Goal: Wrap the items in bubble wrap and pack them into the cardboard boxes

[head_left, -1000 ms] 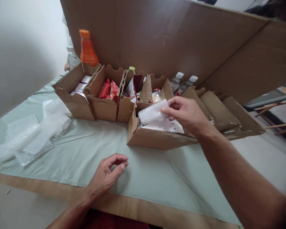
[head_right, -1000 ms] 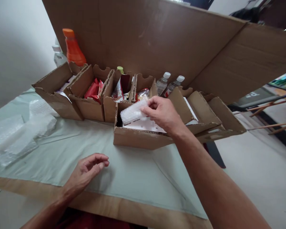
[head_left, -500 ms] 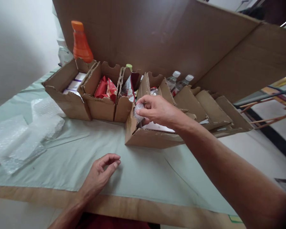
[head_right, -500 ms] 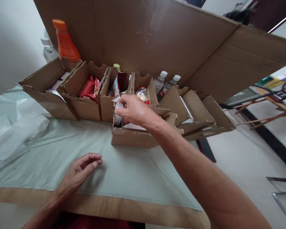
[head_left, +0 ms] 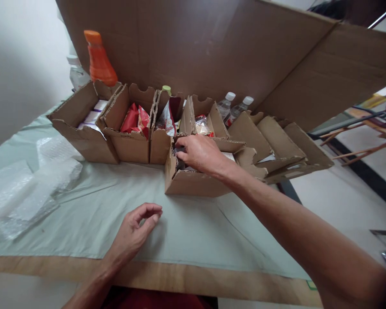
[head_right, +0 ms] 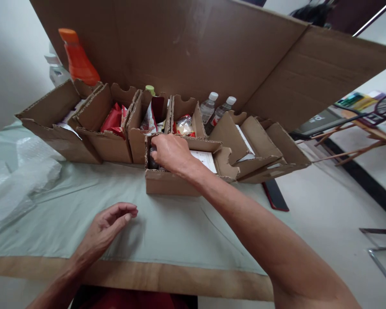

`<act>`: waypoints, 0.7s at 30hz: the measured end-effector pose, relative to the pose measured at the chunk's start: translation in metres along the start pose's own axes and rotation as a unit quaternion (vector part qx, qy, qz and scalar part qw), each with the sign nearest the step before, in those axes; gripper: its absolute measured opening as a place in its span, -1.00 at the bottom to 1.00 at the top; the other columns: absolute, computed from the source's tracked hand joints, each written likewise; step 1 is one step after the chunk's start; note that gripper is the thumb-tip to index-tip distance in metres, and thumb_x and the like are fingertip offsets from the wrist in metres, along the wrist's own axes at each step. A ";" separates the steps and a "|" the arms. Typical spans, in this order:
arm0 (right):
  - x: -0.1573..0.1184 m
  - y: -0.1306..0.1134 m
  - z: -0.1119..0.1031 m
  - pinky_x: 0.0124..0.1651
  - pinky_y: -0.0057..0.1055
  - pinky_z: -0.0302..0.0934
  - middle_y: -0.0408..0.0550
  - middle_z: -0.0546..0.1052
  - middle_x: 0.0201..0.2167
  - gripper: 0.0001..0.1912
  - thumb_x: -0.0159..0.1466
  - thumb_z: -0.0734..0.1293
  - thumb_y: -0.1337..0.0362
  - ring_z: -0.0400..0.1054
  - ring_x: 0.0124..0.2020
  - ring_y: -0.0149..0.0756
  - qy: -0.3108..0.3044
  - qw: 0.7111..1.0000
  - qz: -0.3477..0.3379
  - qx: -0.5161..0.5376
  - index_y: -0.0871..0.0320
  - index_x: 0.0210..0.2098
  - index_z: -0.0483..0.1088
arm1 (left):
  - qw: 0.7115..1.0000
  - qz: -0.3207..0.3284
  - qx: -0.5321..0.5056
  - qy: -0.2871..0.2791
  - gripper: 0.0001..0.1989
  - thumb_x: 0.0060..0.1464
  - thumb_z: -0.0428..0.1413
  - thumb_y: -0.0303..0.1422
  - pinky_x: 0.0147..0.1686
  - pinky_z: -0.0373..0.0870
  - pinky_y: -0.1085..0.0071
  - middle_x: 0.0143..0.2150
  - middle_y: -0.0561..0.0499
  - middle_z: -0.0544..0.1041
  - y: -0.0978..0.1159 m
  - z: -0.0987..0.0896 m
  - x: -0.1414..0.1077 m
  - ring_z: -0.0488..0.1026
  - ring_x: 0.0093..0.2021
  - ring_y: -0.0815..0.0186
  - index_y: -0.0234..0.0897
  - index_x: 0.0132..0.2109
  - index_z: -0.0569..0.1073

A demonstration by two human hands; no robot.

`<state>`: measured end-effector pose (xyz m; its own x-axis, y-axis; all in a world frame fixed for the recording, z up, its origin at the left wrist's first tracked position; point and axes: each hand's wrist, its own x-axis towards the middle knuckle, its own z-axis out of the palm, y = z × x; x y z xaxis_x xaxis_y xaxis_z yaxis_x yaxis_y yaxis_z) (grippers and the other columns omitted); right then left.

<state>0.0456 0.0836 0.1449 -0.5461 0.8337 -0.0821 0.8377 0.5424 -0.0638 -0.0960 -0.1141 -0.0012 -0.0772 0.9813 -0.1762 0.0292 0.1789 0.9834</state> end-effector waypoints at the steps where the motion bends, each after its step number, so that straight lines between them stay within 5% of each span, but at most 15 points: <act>1: 0.001 0.000 0.001 -0.20 -0.30 0.26 0.05 0.66 -0.18 -0.76 0.28 0.32 0.32 0.52 -0.11 -0.06 0.001 1.000 0.000 -0.001 0.11 -0.12 0.60 | 1.000 0.023 0.013 0.011 -0.73 0.22 0.14 -0.18 -0.06 0.48 0.26 -0.13 -0.08 0.62 0.003 0.001 0.004 0.57 -0.09 0.18 -0.22 -0.07 0.58; 5: -0.012 0.005 -0.014 -0.19 -0.30 0.27 -0.01 0.66 -0.25 -0.73 0.30 0.35 0.24 0.51 -0.18 -0.11 0.034 0.998 -0.010 0.043 0.09 -0.04 0.58 | 0.989 0.121 0.060 0.061 -0.58 0.21 0.13 -0.27 0.07 0.44 0.17 0.19 -0.13 0.47 0.018 0.013 0.026 0.47 0.14 0.11 -0.14 0.21 0.44; 7: -0.044 0.016 -0.025 -0.21 -0.32 0.27 -0.08 0.64 -0.29 -0.72 0.32 0.35 0.19 0.50 -0.26 -0.19 0.112 0.988 -0.005 0.104 0.08 -0.02 0.57 | 0.985 0.146 0.074 0.061 -0.42 0.21 0.14 -0.29 0.18 0.39 0.08 0.36 -0.14 0.33 0.022 0.022 0.038 0.37 0.28 0.06 -0.08 0.35 0.28; 9: -0.092 0.036 -0.024 -0.22 -0.34 0.29 -0.13 0.63 -0.29 -0.74 0.33 0.35 0.14 0.48 -0.31 -0.27 0.231 0.957 0.025 0.174 0.05 -0.05 0.58 | 0.980 0.167 0.090 0.055 -0.30 0.21 0.14 -0.29 0.25 0.32 0.00 0.46 -0.13 0.20 0.022 0.028 0.047 0.27 0.36 0.02 -0.02 0.44 0.13; 12: -0.163 0.080 0.011 -0.17 -0.29 0.35 -0.13 0.63 -0.31 -0.75 0.29 0.41 0.03 0.46 -0.36 -0.29 0.373 0.882 0.147 0.248 0.01 -0.14 0.59 | 0.972 0.200 0.115 0.049 -0.19 0.21 0.16 -0.28 0.34 0.22 -0.04 0.53 -0.12 0.09 0.019 0.031 0.059 0.14 0.46 -0.01 0.01 0.50 -0.01; 14: -0.188 0.107 0.049 -0.20 -0.25 0.39 -0.09 0.63 -0.31 -0.67 0.25 0.43 -0.03 0.48 -0.38 -0.26 0.366 0.834 0.230 0.343 0.03 -0.13 0.57 | 0.969 0.208 0.124 0.039 -0.10 0.17 0.22 -0.25 0.40 0.14 -0.04 0.56 -0.11 0.00 0.017 0.029 0.066 0.04 0.51 -0.03 0.01 0.51 -0.06; 16: -0.188 0.122 0.085 -0.14 -0.18 0.43 0.02 0.64 -0.12 -0.47 0.15 0.49 -0.06 0.54 -0.19 -0.14 0.326 0.815 0.235 0.418 0.06 0.03 0.49 | 0.971 0.202 0.123 0.021 -0.01 0.11 0.29 -0.19 0.43 0.08 -0.04 0.58 -0.14 -0.06 0.018 0.027 0.075 -0.02 0.53 -0.06 -0.03 0.52 -0.09; 18: -0.172 0.126 0.109 -0.06 -0.13 0.43 0.10 0.59 0.03 -0.30 0.06 0.52 -0.08 0.51 -0.04 -0.04 0.281 0.822 0.203 0.451 0.08 0.11 0.42 | 0.975 0.192 0.113 0.002 0.07 0.05 0.33 -0.15 0.44 0.05 -0.03 0.58 -0.19 -0.07 0.021 0.029 0.086 -0.02 0.53 -0.07 -0.08 0.52 -0.11; 21: -0.153 0.120 0.120 0.00 -0.06 0.41 0.10 0.60 -0.03 -0.36 0.09 0.48 -0.11 0.50 -0.06 -0.02 0.253 0.838 0.177 0.451 0.09 0.06 0.43 | 0.975 0.196 0.107 -0.002 0.09 0.05 0.34 -0.13 0.46 -0.01 -0.03 0.57 -0.27 -0.06 0.026 0.043 0.092 -0.05 0.54 -0.08 -0.18 0.52 -0.12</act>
<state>0.2284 0.0083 0.0300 -0.0003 0.9867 0.1628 0.4754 0.1433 -0.8680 -0.0596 -0.0162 0.0063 -0.0149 0.9772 0.2116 0.2625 -0.2004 0.9439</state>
